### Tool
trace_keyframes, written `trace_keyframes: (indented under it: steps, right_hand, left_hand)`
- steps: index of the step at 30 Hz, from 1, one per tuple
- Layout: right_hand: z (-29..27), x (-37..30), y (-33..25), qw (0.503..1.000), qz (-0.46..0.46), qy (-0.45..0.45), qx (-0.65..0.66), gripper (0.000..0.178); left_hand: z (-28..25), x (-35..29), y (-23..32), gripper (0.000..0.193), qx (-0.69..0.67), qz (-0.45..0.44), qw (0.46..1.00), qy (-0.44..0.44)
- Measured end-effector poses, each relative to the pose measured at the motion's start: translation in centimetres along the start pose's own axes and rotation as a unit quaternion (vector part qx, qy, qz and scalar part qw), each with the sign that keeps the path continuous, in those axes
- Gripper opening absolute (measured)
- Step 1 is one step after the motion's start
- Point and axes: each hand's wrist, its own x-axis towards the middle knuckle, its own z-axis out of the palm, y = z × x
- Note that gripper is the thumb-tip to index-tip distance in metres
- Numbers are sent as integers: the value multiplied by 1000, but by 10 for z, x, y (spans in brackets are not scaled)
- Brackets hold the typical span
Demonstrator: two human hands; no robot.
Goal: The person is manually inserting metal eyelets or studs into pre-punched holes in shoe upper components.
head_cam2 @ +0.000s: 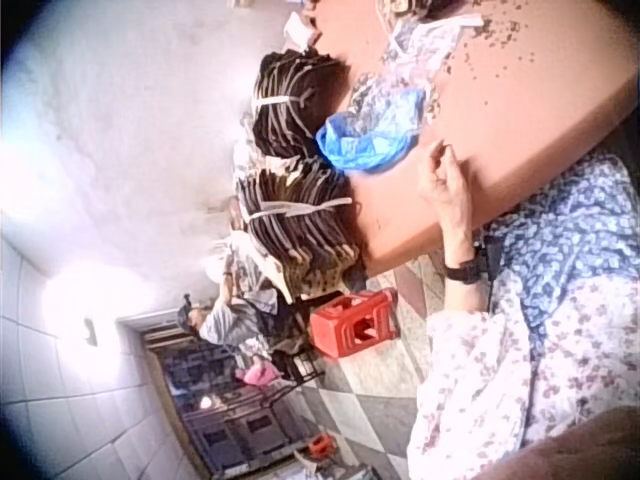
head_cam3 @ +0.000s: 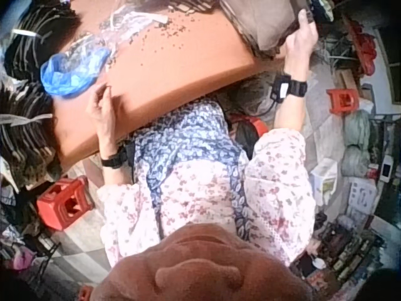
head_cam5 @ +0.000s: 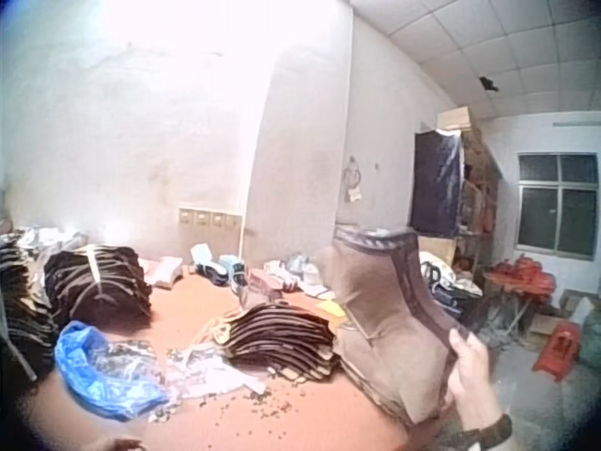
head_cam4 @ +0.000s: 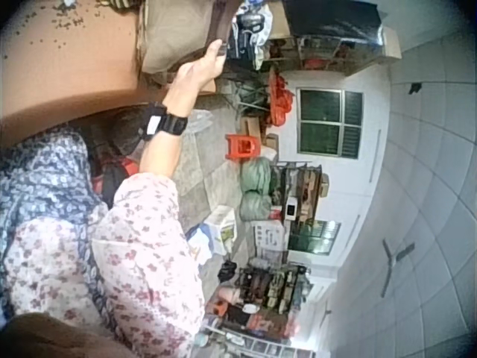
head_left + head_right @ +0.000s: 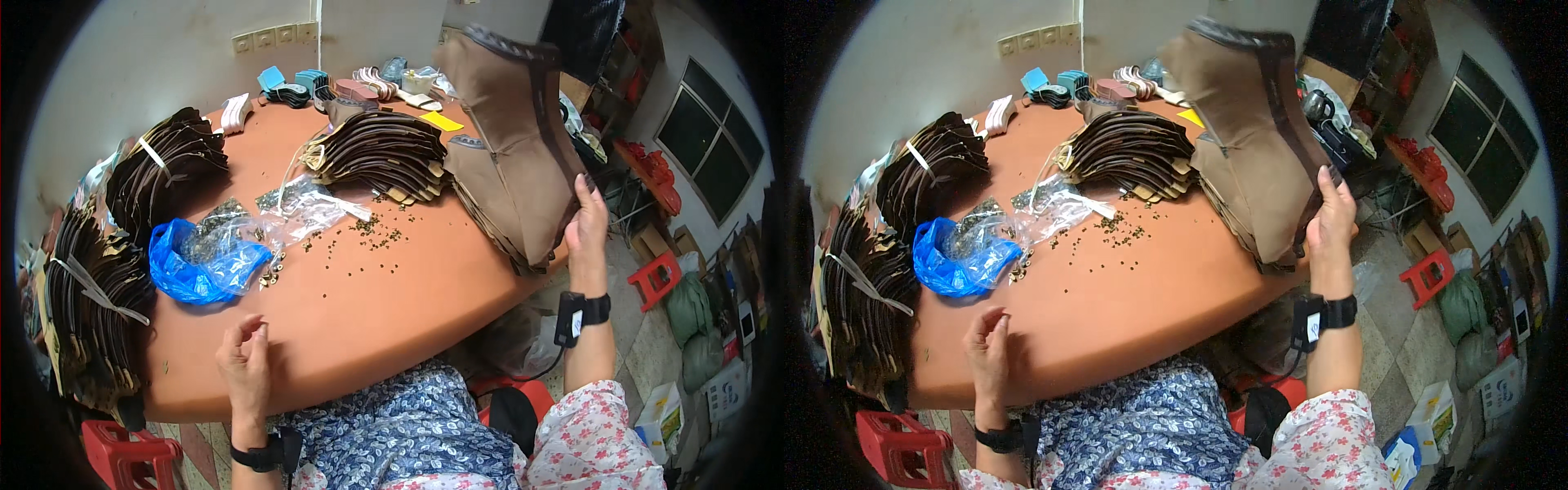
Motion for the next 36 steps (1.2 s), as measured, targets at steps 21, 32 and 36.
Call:
trace_keyframes:
  steps: [21, 32, 36]
  right_hand:
    - [106, 18, 39, 749, -239, -272, -554, 36]
    - [248, 82, 163, 695, -211, -377, -575, 35]
    - [265, 89, 176, 653, -159, -431, -603, 36]
  left_hand:
    - [43, -2, -1, 16, 229, 116, 965, -54]
    - [41, 4, -4, 17, 216, 124, 967, -61]
    - [39, 4, -2, 18, 219, 113, 967, -64]
